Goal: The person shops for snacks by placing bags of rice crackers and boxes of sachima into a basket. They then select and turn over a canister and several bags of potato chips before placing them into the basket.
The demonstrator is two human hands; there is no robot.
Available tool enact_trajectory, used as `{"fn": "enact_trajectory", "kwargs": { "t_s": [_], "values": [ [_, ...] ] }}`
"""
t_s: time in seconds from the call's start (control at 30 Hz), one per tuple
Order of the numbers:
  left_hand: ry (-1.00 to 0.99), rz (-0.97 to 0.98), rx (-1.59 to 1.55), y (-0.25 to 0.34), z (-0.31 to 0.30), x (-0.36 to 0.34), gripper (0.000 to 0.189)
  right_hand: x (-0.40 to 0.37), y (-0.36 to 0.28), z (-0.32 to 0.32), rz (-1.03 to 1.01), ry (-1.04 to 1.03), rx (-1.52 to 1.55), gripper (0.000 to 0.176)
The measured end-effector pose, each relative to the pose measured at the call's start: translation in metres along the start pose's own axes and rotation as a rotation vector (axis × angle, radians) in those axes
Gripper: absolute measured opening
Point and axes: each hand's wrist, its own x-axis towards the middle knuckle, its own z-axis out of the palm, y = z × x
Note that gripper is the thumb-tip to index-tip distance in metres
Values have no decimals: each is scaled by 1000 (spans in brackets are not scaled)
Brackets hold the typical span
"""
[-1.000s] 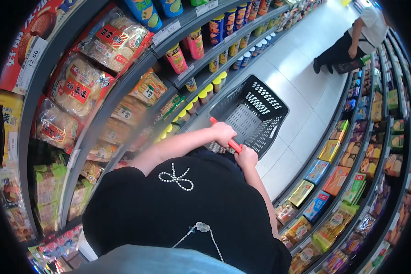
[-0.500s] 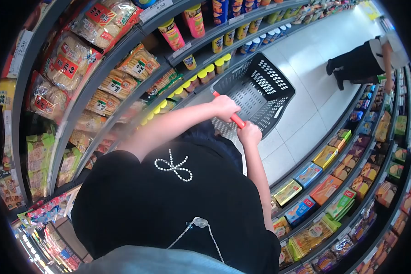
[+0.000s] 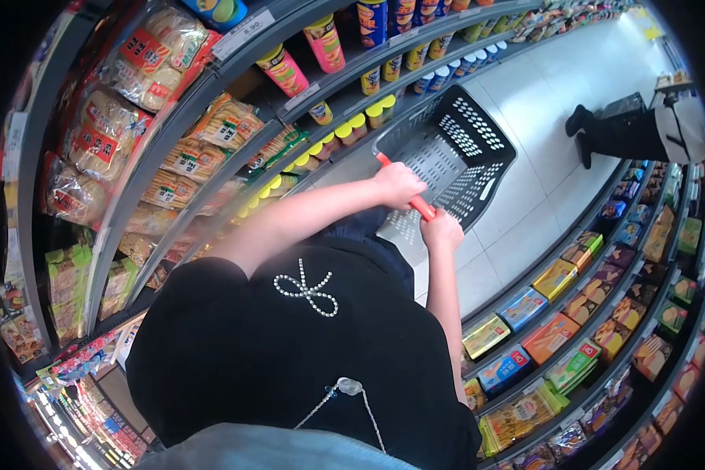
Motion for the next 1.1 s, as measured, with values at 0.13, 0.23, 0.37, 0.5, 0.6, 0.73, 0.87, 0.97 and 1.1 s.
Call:
{"fn": "enact_trajectory", "kwargs": {
  "t_s": [0.13,0.23,0.37,0.5,0.6,0.73,0.87,0.97,1.1],
  "values": [
    [-36,21,-34,-13,-3,25,25,25,5,-9,-24,-3,11,26],
    [-73,35,-48,-23,-8,44,25,43,8,-21,-78,-49,48,25],
    [-129,57,-76,-33,-19,63,23,66,12,-32,-147,-151,32,26],
    [-124,111,-112,-44,-24,79,22,78,10,-37,-104,-117,59,24],
    [-166,123,-112,-51,-30,92,22,91,13,-35,-105,-88,73,24],
    [-155,166,-125,-62,-38,109,21,106,13,-41,-103,-73,134,24],
    [-185,158,-107,-66,-38,126,21,116,14,-51,-84,-83,138,24],
    [-189,165,-96,-70,-45,135,22,125,14,-57,-77,-97,131,25],
    [-184,131,-84,-72,-45,141,23,134,18,-56,-120,-131,131,26]
  ]
}}
